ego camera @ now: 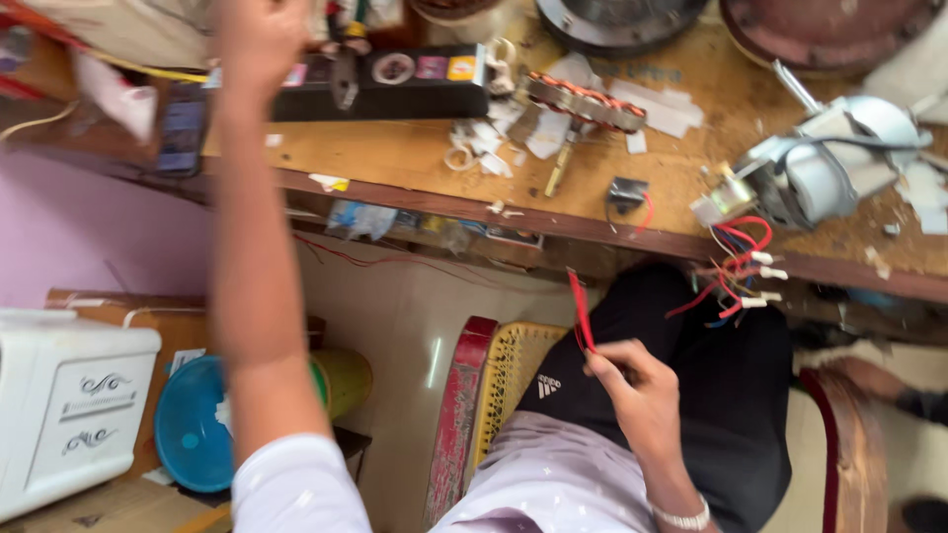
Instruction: The person works on a small electric motor, using a screwdriver to adjust internal components and pliers to strip and cut wires. They connect wires to a small black component and manipulate red wires throughout the process.
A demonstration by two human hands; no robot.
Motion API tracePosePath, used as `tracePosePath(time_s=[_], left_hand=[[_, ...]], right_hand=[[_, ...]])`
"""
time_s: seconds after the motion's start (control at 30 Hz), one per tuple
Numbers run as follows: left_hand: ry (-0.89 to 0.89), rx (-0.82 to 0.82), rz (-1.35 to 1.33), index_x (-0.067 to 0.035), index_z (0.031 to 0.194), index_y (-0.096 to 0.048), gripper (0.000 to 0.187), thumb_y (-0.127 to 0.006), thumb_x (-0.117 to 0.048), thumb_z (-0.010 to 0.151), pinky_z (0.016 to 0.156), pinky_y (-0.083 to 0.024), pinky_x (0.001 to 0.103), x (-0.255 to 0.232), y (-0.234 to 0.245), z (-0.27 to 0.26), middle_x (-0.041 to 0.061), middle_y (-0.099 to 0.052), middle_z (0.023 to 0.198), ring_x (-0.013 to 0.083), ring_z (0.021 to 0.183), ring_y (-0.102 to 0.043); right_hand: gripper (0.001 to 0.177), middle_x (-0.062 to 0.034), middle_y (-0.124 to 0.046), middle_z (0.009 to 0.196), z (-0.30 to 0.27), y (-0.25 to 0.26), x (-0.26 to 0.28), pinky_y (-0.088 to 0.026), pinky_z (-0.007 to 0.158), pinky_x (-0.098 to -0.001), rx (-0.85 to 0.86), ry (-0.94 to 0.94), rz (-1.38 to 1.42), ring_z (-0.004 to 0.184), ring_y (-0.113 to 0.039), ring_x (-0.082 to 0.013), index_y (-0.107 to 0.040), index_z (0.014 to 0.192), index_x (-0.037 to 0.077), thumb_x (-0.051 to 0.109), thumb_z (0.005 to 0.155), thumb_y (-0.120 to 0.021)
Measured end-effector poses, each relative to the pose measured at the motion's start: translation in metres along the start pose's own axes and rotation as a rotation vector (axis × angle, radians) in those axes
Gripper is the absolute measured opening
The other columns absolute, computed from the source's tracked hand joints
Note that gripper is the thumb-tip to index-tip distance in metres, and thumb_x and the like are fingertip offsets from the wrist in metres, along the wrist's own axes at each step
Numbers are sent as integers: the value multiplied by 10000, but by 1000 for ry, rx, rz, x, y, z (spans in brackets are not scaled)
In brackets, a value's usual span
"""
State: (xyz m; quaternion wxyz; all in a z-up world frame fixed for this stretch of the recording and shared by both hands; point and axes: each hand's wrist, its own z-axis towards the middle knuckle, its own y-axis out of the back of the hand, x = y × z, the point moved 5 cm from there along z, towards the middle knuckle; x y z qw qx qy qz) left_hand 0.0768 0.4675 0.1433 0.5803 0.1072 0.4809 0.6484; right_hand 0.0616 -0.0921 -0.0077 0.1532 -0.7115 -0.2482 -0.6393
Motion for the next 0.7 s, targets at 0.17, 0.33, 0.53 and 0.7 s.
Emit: tracePosePath(time_s=[0.17, 0.33, 0.53, 0.7], left_hand=[[-291, 501, 111, 5, 1114, -697, 298, -633, -286, 1132, 680, -479, 324, -166, 110, -53, 97, -673, 924, 171, 800, -633], [-1075, 663, 319, -88, 1186, -697, 243, -660, -209, 979, 757, -529, 337, -321, 73, -93, 39, -684, 1073, 184, 920, -664], [-1071, 460, 65, -158, 1258, -667, 305, -681, -126, 955, 849, -565, 357, -305, -25, -116, 0, -673, 1263, 192, 1087, -697], [-937, 377, 25, -171, 1347, -689, 466, -695, -54, 896, 674, -563, 342, -257, -98, -138, -3, -690, 1186, 192, 855, -718]], right_hand=[[295, -57, -691, 815, 54, -109, 63, -533, 692, -403, 245, 535, -565, 814, -687, -269, -734, 1098, 116, 72, 808, -702], [443, -155, -613, 1183, 40, -311, 111, -562, 515, -434, 758, 766, -550, 676, -712, -320, -555, 1341, 157, 233, 908, -609], [479, -64, -638, 1351, -48, -271, 40, -593, 882, -444, 1009, 1095, -463, 1106, -693, -253, -558, 1411, 186, 185, 934, -592], [472, -118, -766, 1114, -3, -130, -5, -586, 828, -413, 791, 662, -133, 986, -732, -319, -685, 1164, 89, -68, 727, -599]])
